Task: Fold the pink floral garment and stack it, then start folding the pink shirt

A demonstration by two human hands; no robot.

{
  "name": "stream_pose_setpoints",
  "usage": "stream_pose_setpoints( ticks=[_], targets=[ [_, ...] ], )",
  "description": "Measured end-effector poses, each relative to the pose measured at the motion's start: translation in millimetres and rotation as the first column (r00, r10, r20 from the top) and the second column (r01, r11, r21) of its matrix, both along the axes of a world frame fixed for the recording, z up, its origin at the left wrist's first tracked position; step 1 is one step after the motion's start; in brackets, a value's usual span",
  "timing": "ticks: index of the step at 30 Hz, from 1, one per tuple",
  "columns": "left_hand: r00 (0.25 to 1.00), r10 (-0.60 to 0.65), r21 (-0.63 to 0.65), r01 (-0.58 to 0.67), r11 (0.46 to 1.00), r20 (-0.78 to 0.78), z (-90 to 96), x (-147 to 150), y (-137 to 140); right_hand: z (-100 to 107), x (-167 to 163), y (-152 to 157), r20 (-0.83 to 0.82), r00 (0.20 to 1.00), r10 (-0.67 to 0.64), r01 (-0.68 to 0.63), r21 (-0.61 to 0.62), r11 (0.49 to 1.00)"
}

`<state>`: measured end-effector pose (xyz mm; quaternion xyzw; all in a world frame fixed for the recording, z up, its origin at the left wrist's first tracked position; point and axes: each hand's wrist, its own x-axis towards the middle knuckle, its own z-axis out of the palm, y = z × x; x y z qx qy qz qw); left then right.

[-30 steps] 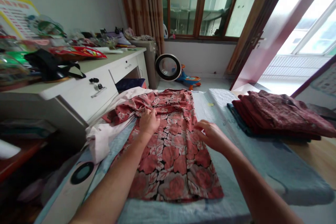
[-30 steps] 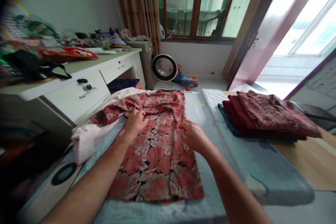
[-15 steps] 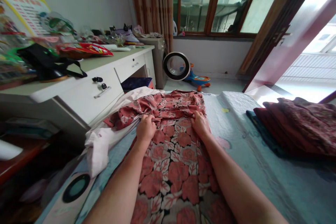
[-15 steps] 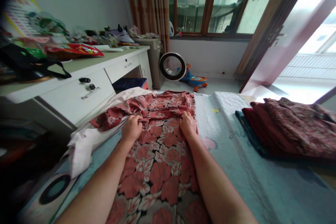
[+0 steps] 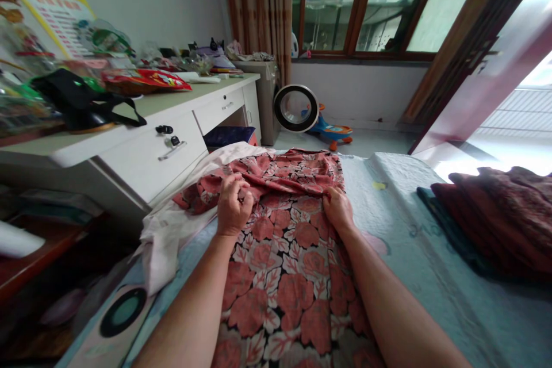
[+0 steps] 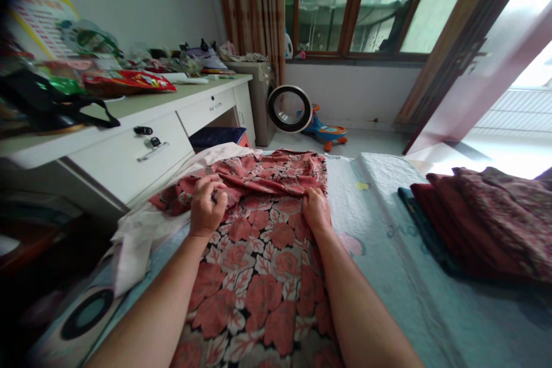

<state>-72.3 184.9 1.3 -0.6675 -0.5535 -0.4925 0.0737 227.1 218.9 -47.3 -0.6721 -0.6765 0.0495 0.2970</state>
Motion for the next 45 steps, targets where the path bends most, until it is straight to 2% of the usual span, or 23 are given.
stream_pose_setpoints(
  ticks=[3,8,10,14,19,21,23,26,30,33,36,39,42,45],
  targets=[
    [0.999,-0.008,-0.018,0.009,1.0,0.053,0.9,2.4,0.6,-0.4,0.4,0.4,-0.004,1.0,-0.007,0.007,0.004,1.0],
    [0.993,0.06,-0.152,-0.045,0.987,0.101,-6.2,-3.3,10.1,-0.8,1.2,1.0,-0.052,0.998,-0.02,0.022,0.025,0.999],
    [0.989,0.086,-0.259,-0.052,0.964,0.121,-8.3,-9.3,14.0,-1.7,2.1,1.8,-0.066,0.998,-0.02,0.022,0.031,0.999],
    [0.979,0.14,-0.471,-0.055,0.881,0.146,-8.5,-22.0,17.9,-2.2,3.3,3.1,-0.09,0.996,-0.027,0.031,0.037,0.999],
    [0.973,0.229,-0.535,-0.178,0.826,0.03,-7.0,-32.1,16.3,-0.7,2.9,2.7,-0.108,0.994,-0.035,0.039,0.042,0.998],
    [0.977,0.208,-0.566,-0.194,0.801,-0.041,-7.0,-33.5,15.2,-0.6,2.9,2.5,-0.109,0.993,-0.035,0.04,0.043,0.998],
    [0.988,0.134,-0.596,-0.152,0.788,-0.075,-6.6,-33.3,14.4,-1.1,3.1,2.7,-0.107,0.994,-0.035,0.04,0.04,0.998],
    [0.994,0.056,-0.541,-0.101,0.835,-0.099,-2.6,-29.7,12.9,-2.3,3.7,3.4,-0.103,0.994,-0.033,0.037,0.041,0.998],
    [0.976,0.133,-0.298,-0.179,0.938,-0.171,10.3,-21.7,8.2,-3.5,3.6,3.8,-0.107,0.994,-0.034,0.038,0.039,0.999],
    [0.966,0.18,-0.197,-0.216,0.956,-0.184,22.2,-15.8,2.4,-3.7,3.1,3.0,-0.119,0.993,-0.028,0.033,0.042,0.999],
    [0.967,0.206,-0.18,-0.232,0.956,-0.153,31.7,-11.9,-1.9,-3.8,3.1,2.1,-0.114,0.993,-0.017,0.022,0.047,0.999],
    [0.983,0.175,-0.195,-0.182,0.964,-0.051,35.8,-11.8,-1.1,-4.0,4.0,1.9,-0.093,0.995,-0.019,0.022,0.032,0.999],
    [0.979,0.099,-0.267,-0.049,0.962,0.178,32.7,-14.9,4.0,-3.6,4.8,2.3,-0.085,0.996,-0.024,0.026,0.023,0.999],
    [0.936,0.027,-0.354,0.106,0.929,0.351,23.9,-17.6,8.6,-2.4,4.5,2.2,-0.091,0.996,-0.018,0.021,0.028,0.999]
  ],
)
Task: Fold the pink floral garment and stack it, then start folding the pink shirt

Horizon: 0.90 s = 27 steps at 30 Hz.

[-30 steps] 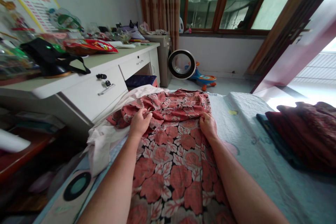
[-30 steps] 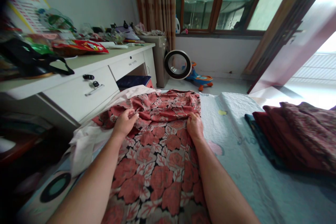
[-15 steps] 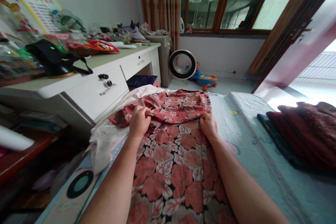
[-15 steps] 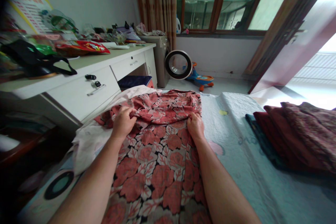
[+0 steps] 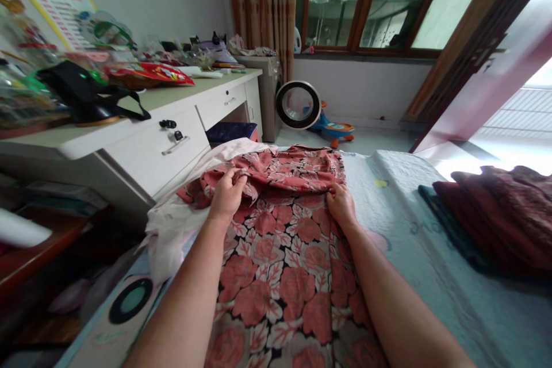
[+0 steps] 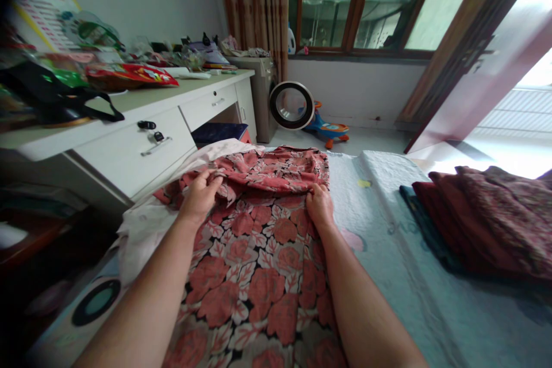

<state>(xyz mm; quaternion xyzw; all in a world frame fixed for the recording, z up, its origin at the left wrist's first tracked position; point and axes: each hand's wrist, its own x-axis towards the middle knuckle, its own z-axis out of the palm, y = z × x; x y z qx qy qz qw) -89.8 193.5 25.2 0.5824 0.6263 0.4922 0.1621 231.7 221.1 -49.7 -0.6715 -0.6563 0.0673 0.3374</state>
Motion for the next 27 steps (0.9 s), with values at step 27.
stream_pose_setpoints(
  ticks=[27],
  targets=[
    [0.703,-0.03,-0.225,-0.186,0.957,-0.71,9.8,-8.9,-10.3,-4.0,1.2,3.1,0.011,1.0,0.02,-0.02,0.011,1.0]
  ],
)
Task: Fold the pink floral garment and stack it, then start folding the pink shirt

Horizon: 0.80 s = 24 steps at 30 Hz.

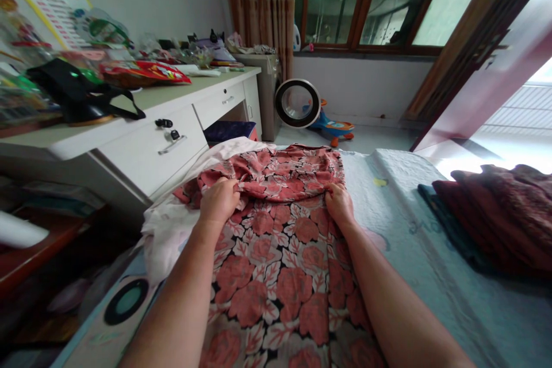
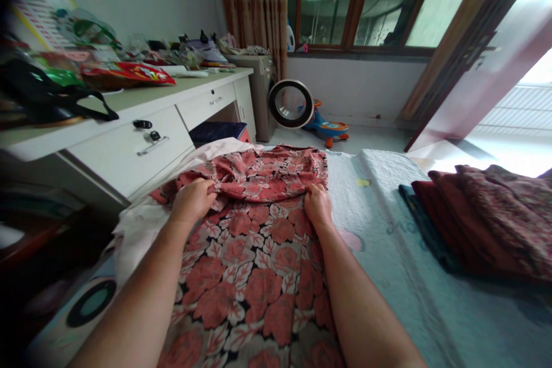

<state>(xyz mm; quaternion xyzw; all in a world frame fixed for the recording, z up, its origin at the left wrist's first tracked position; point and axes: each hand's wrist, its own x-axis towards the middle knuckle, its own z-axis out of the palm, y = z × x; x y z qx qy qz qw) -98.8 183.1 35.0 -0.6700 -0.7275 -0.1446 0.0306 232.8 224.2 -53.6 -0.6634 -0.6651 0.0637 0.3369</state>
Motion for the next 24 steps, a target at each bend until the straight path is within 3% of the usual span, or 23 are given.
stream_pose_setpoints(
  ticks=[2,5,8,10,12,15,19,24],
  targets=[
    [0.996,0.035,-0.067,-0.029,0.997,0.081,-1.9,-4.6,3.3,-0.7,0.4,0.7,0.001,1.0,-0.004,0.004,0.004,1.0],
    [0.936,0.037,-0.121,0.006,0.993,0.35,-7.7,-8.3,8.1,-1.8,0.5,1.6,-0.003,1.0,-0.004,0.004,0.013,1.0],
    [0.75,0.029,-0.118,0.066,0.991,0.66,-15.0,-5.4,10.8,-2.5,0.6,2.1,-0.021,1.0,-0.005,0.005,0.028,1.0],
    [0.613,0.041,-0.104,0.068,0.992,0.789,-18.9,-1.9,12.3,-2.7,0.9,2.0,-0.043,0.999,-0.006,0.007,0.032,0.999],
    [0.56,-0.004,-0.04,0.066,0.997,0.829,-21.0,0.5,13.8,-2.6,1.2,1.6,-0.061,0.998,-0.007,0.009,0.029,1.0],
    [0.668,-0.136,0.111,0.08,0.991,0.732,-19.6,1.0,14.6,-1.8,0.5,0.3,-0.054,0.998,-0.024,0.024,0.007,1.0],
    [0.833,-0.153,0.212,0.044,0.976,0.532,-12.3,1.6,11.4,1.6,-2.6,-1.7,-0.001,0.998,-0.057,0.057,-0.044,0.997],
    [0.886,-0.148,0.24,0.043,0.97,0.439,-7.5,4.5,8.6,6.4,-4.6,-2.7,0.066,0.996,-0.056,0.062,-0.101,0.993]
  ],
)
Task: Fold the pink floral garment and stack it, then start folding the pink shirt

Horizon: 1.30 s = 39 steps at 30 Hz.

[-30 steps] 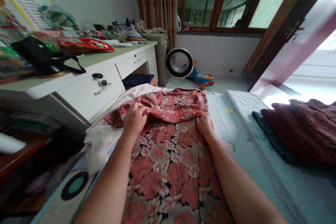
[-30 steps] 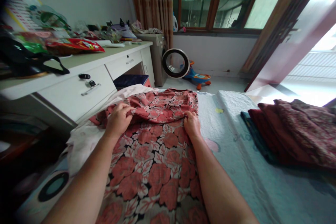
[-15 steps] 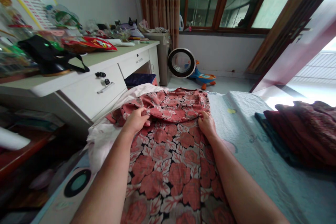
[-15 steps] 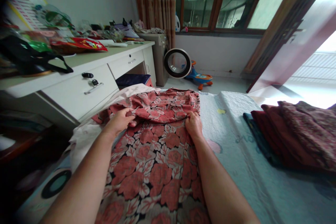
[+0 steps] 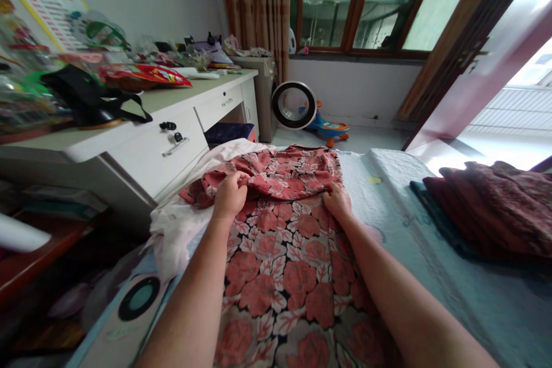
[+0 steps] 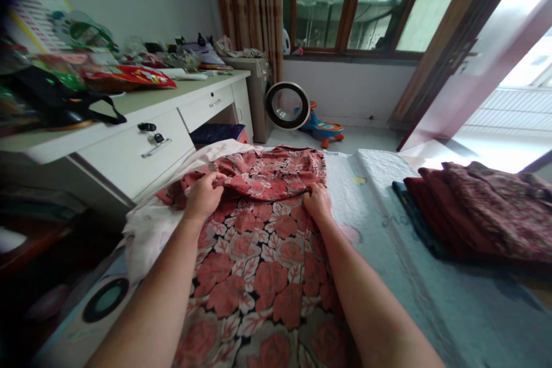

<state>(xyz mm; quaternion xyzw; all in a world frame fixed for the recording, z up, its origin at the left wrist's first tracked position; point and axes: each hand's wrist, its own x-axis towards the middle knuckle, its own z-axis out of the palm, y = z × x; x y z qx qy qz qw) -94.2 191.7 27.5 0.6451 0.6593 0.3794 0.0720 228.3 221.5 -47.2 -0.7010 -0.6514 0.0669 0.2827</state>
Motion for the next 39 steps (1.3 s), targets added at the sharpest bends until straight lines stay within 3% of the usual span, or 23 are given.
stream_pose_setpoints(
  ticks=[4,8,14,17,20,22,24,27,30,32,35,37,39],
  targets=[
    [0.999,-0.016,-0.032,0.015,0.999,-0.044,0.7,0.9,-0.6,-1.1,1.2,0.7,0.015,1.0,-0.004,0.004,-0.006,1.0],
    [0.996,-0.031,-0.085,0.024,0.996,-0.089,2.6,0.7,-2.8,-7.4,3.2,2.1,-0.04,0.999,-0.001,0.003,0.064,0.998],
    [0.988,0.033,-0.216,-0.066,0.974,-0.149,3.9,-4.1,-4.5,-16.0,8.4,4.7,-0.167,0.983,0.076,-0.048,0.166,0.985],
    [0.996,0.017,-0.332,0.012,0.943,0.083,2.1,-5.6,-4.0,-14.1,9.9,4.3,-0.214,0.97,0.115,-0.077,0.178,0.981],
    [0.907,0.067,-0.427,0.129,0.895,0.415,-2.4,-5.8,-2.0,-7.2,8.1,0.8,-0.223,0.965,0.136,-0.084,0.227,0.97],
    [0.831,0.095,-0.413,0.17,0.895,0.548,-6.6,-6.6,0.8,-2.1,5.6,-2.1,-0.187,0.972,0.143,-0.088,0.277,0.957],
    [0.804,0.058,-0.325,0.172,0.93,0.592,-10.3,-7.8,4.3,0.9,3.2,-4.1,-0.129,0.98,0.154,-0.108,0.307,0.946],
    [0.88,-0.098,-0.076,0.15,0.986,0.465,-9.5,-6.9,6.2,-0.3,1.8,-4.1,-0.044,0.985,0.17,-0.148,0.311,0.939],
    [0.962,-0.182,0.167,0.149,0.975,0.203,-0.6,-1.0,1.2,-5.3,3.1,-2.6,0.023,0.983,0.181,-0.18,0.294,0.939],
    [0.985,-0.163,0.234,0.147,0.961,0.053,4.6,2.1,-2.9,-8.2,4.7,-2.2,0.05,0.982,0.184,-0.19,0.266,0.945],
    [0.986,-0.086,0.169,0.109,0.979,-0.141,3.2,-1.8,-4.9,-10.6,6.9,-2.1,0.07,0.979,0.192,-0.203,0.204,0.958],
    [0.959,-0.023,0.008,0.027,1.0,-0.281,-3.3,-9.6,-4.4,-11.5,7.7,-2.0,0.08,0.976,0.202,-0.213,0.17,0.962],
    [0.908,0.043,-0.167,-0.123,0.978,-0.416,-10.2,-17.5,-4.8,-12.1,7.8,-1.7,0.087,0.976,0.202,-0.213,0.153,0.965]
  ],
)
